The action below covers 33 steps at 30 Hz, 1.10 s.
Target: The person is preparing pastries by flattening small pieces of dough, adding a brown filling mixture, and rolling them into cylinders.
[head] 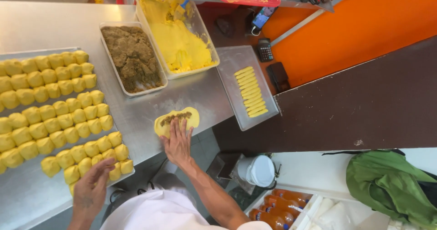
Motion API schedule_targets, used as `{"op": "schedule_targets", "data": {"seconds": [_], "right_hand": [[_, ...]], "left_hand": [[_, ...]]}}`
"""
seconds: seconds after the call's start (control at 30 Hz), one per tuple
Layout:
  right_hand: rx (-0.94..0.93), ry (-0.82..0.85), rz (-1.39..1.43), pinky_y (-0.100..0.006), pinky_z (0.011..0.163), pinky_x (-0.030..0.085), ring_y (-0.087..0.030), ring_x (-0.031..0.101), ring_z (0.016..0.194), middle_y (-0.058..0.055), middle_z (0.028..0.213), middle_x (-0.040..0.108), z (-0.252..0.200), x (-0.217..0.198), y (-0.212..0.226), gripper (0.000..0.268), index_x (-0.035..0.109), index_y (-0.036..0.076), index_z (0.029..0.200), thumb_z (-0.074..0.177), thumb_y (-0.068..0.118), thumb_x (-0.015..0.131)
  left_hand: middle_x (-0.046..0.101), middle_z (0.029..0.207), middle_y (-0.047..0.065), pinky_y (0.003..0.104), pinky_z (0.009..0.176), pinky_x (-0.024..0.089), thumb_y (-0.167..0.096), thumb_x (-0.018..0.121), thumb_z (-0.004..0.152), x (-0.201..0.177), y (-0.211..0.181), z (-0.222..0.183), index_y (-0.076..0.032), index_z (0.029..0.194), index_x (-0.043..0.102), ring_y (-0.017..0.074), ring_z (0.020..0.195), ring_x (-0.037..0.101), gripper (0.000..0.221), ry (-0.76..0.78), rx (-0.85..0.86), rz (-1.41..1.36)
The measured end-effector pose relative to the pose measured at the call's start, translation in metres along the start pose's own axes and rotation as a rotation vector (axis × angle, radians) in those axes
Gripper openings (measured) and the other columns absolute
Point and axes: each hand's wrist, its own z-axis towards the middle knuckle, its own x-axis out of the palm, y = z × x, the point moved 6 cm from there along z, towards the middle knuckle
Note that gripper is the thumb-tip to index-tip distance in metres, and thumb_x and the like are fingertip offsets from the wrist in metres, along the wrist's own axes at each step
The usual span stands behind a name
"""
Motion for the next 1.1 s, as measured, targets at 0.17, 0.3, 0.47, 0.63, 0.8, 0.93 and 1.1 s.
{"op": "schedule_targets", "data": {"seconds": [0.17,0.3,0.47,0.63,0.8,0.93,1.1], "right_hand": [[0.009,0.072,0.027,-0.057,0.097,-0.001,-0.036,0.002,0.127,-0.015,0.138,0.014,-0.001,0.016,0.012,0.066,0.015,0.0,0.131,0.085,0.047,0.015],[-0.078,-0.055,0.071,-0.059,0.096,-0.001,-0.037,0.006,0.127,-0.011,0.136,0.025,0.0,0.001,0.024,0.059,0.021,0.005,0.131,0.088,0.044,0.018],[-0.075,0.061,0.093,-0.056,0.098,-0.003,-0.037,0.002,0.128,-0.013,0.139,0.013,0.001,-0.022,0.02,0.063,0.007,0.003,0.132,0.086,0.046,0.013],[-0.227,-0.354,0.221,-0.052,0.099,-0.002,-0.04,0.001,0.125,-0.025,0.137,0.008,0.012,-0.109,-0.013,0.059,0.009,-0.001,0.132,0.089,0.033,0.029],[-0.272,0.037,-0.029,-0.068,0.089,0.006,-0.044,0.011,0.125,-0.022,0.136,0.021,0.008,-0.018,-0.064,0.058,0.035,0.0,0.125,0.084,0.042,0.034],[-0.478,0.195,-0.023,-0.074,0.082,0.007,-0.047,0.016,0.122,-0.02,0.135,0.024,0.003,-0.035,-0.093,0.059,0.038,0.011,0.125,0.084,0.051,0.025],[-0.808,0.122,0.047,-0.07,0.087,0.013,-0.044,0.021,0.122,-0.021,0.132,0.029,0.019,-0.024,-0.15,0.067,0.03,0.001,0.127,0.075,0.038,0.048]], "left_hand": [[0.061,0.097,0.005,0.023,0.079,0.042,-0.006,0.047,0.085,0.006,0.0,-0.001,-0.004,0.1,0.059,0.0132,0.088,0.057,0.02,-0.026,0.037,-0.033],[0.063,0.096,0.004,0.022,0.077,0.042,-0.008,0.048,0.083,0.023,-0.015,0.004,-0.007,0.098,0.06,0.0124,0.087,0.059,0.019,0.014,-0.008,-0.04],[0.065,0.086,0.001,0.022,0.07,0.044,-0.015,0.049,0.081,0.07,0.01,0.041,-0.016,0.098,0.062,0.0108,0.078,0.061,0.021,0.201,0.051,0.157],[0.056,0.103,0.016,0.043,0.085,0.043,-0.016,0.057,0.076,0.122,0.016,0.095,-0.008,0.098,0.06,0.0332,0.103,0.051,0.023,0.085,0.467,0.41],[0.049,0.115,0.022,0.054,0.088,0.037,-0.034,0.045,0.087,0.151,0.016,0.126,-0.003,0.11,0.054,0.0433,0.114,0.041,0.04,-0.262,0.538,0.838],[0.041,0.129,0.023,0.056,0.096,0.025,-0.048,0.027,0.089,0.178,0.052,0.137,-0.002,0.119,0.047,0.0417,0.125,0.03,0.059,-0.281,0.362,1.017],[0.026,0.139,0.02,0.054,0.103,0.014,-0.059,0.015,0.087,0.201,0.079,0.147,-0.001,0.131,0.032,0.0363,0.131,0.017,0.074,-0.31,0.147,1.102]]}}
